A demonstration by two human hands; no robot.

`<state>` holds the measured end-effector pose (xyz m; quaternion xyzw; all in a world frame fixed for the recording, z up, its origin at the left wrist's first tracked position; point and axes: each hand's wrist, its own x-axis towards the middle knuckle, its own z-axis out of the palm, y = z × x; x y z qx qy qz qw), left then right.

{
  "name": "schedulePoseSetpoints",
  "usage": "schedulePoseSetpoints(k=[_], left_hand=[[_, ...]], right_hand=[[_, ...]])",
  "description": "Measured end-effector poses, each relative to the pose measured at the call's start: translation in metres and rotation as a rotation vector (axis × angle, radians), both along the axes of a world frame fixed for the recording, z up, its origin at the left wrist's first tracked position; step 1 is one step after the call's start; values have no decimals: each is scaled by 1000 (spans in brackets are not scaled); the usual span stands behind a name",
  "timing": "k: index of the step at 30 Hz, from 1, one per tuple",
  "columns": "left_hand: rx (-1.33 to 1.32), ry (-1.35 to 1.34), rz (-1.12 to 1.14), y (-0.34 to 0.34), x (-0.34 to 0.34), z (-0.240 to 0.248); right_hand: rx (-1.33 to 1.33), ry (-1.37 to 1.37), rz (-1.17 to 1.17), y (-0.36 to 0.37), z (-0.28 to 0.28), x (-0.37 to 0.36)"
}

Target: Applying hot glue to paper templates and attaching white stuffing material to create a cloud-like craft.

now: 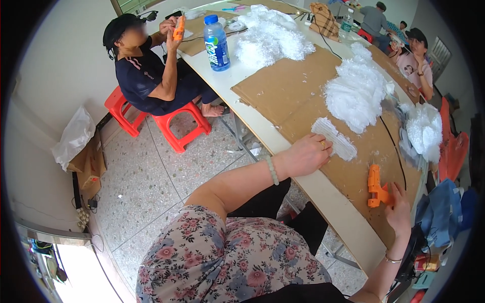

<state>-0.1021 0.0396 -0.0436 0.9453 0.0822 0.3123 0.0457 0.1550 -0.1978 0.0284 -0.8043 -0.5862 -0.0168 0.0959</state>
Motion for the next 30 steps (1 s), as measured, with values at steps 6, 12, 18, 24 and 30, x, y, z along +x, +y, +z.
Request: schedulePoseSetpoints(k=[6, 12, 18, 24, 30], left_hand=[[-5, -21, 10, 2, 1, -2], [-10, -5, 8, 1, -2, -1], [-19, -21, 27, -1, -1, -1], [-65, -28, -42, -5, 6, 2], [-59, -30, -7, 0, 0, 8]], right_hand=[[-16, 32, -24, 4, -25, 7], [26, 59, -31, 17, -18, -4], [31, 46, 120, 22, -7, -3], [65, -148, 96, 11, -6, -1], [293, 1024, 53, 22, -9, 21]])
